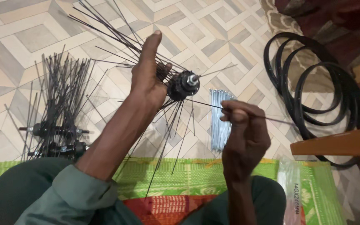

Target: The person sits on a mat and inserts metal spokes into a bicycle hub, bending the ends to secure them. They then gather the spokes into a bundle and continue inserting more spokes into the hub.

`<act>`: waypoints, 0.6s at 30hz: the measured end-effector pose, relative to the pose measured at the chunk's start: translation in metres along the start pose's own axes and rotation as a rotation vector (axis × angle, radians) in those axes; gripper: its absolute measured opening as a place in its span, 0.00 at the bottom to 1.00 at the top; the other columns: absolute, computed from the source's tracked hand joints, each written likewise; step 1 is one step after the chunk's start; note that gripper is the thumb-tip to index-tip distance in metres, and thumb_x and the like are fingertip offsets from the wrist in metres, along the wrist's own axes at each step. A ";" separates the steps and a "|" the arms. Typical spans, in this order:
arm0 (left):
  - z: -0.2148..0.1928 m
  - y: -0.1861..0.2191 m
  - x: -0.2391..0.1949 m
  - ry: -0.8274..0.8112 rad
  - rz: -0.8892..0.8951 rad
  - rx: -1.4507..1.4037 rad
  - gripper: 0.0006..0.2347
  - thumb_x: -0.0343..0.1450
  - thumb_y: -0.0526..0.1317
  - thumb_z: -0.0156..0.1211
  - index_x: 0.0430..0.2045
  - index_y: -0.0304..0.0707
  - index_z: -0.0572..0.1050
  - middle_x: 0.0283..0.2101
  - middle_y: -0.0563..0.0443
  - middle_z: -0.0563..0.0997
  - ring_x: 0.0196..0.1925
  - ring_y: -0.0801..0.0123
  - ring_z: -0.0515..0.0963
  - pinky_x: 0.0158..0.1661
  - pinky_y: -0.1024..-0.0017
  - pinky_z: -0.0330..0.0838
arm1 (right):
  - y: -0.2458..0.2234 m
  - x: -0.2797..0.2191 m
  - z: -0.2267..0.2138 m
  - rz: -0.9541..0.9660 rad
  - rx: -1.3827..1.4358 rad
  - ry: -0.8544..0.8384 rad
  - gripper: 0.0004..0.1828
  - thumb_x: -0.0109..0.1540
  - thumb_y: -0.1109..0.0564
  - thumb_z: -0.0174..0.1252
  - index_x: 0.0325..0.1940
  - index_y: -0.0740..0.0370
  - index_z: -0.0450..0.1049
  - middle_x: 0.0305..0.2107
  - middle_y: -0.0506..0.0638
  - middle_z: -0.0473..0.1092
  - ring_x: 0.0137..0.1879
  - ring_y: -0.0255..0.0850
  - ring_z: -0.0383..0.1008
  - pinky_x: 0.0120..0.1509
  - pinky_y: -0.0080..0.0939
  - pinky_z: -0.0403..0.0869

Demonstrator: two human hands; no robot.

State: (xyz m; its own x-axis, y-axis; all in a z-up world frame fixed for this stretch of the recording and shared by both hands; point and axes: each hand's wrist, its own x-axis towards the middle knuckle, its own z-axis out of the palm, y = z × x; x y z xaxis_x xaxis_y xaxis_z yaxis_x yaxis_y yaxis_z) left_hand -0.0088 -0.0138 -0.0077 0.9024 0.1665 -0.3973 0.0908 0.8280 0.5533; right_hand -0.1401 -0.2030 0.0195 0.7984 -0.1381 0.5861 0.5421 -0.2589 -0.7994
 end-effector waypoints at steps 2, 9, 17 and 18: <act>0.005 -0.007 -0.002 0.037 -0.039 -0.022 0.32 0.60 0.53 0.73 0.58 0.43 0.75 0.51 0.39 0.66 0.40 0.62 0.65 0.41 0.51 0.78 | -0.011 0.009 0.004 -0.138 -0.152 -0.113 0.09 0.75 0.58 0.54 0.51 0.66 0.76 0.45 0.52 0.77 0.47 0.36 0.76 0.55 0.36 0.76; 0.003 -0.011 -0.002 0.047 -0.109 -0.099 0.33 0.57 0.51 0.76 0.58 0.46 0.74 0.54 0.46 0.66 0.44 0.61 0.67 0.42 0.52 0.79 | -0.017 0.026 0.034 0.054 -0.298 -0.115 0.06 0.71 0.61 0.58 0.48 0.65 0.79 0.37 0.52 0.77 0.42 0.39 0.76 0.48 0.38 0.77; 0.004 0.002 0.001 0.054 -0.111 -0.177 0.32 0.55 0.50 0.76 0.57 0.52 0.76 0.59 0.54 0.67 0.46 0.58 0.68 0.42 0.55 0.77 | 0.012 -0.023 0.029 0.114 -0.403 -0.218 0.17 0.66 0.64 0.56 0.60 0.64 0.71 0.45 0.58 0.72 0.43 0.40 0.78 0.43 0.39 0.77; 0.005 0.006 0.001 0.037 -0.093 -0.163 0.32 0.55 0.50 0.76 0.57 0.52 0.76 0.60 0.54 0.66 0.47 0.57 0.69 0.43 0.56 0.78 | 0.013 -0.031 0.028 -0.001 -0.420 -0.319 0.17 0.66 0.66 0.54 0.59 0.65 0.72 0.52 0.62 0.69 0.46 0.42 0.76 0.46 0.40 0.78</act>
State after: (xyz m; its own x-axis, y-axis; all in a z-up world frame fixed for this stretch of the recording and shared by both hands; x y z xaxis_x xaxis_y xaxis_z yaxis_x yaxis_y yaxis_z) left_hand -0.0053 -0.0111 -0.0014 0.8769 0.1028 -0.4695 0.1005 0.9160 0.3883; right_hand -0.1509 -0.1756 -0.0126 0.8737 0.1431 0.4649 0.4430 -0.6290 -0.6388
